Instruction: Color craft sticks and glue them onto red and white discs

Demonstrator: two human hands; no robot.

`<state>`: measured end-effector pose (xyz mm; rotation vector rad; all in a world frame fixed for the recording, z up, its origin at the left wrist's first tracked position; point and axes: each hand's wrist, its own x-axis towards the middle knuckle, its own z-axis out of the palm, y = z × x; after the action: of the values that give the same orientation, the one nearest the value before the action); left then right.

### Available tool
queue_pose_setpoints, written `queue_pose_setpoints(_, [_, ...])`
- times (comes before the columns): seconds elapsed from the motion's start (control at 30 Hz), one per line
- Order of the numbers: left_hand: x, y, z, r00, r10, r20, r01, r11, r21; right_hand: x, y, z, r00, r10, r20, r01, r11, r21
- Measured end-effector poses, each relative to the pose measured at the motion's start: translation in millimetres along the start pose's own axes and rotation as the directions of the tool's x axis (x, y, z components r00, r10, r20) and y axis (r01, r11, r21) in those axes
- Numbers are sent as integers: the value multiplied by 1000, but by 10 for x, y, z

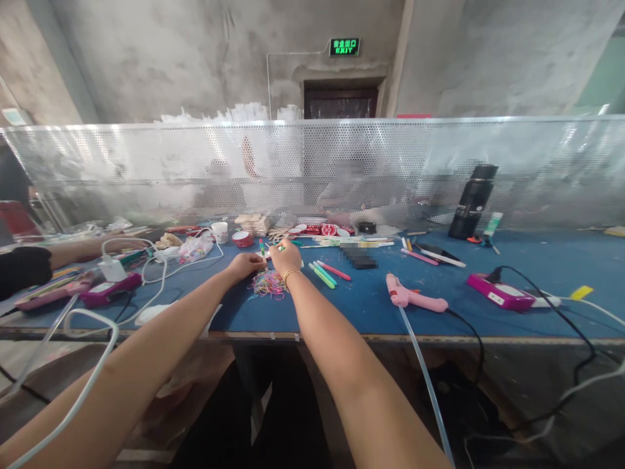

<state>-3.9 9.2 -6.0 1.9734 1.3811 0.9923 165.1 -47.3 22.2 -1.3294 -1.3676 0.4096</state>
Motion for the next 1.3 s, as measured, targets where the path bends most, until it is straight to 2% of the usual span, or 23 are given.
queue_pose_setpoints(1.1, [-3, -8, -4, 1000, 10, 9, -10, 1000, -9, -3, -1, 3, 1000, 2, -6, -2, 1000, 14])
queue_pose_setpoints(1.3, [5, -23, 0, 1000, 8, 9, -8, 1000, -18, 0, 3, 27, 999, -40, 4, 40, 999, 34])
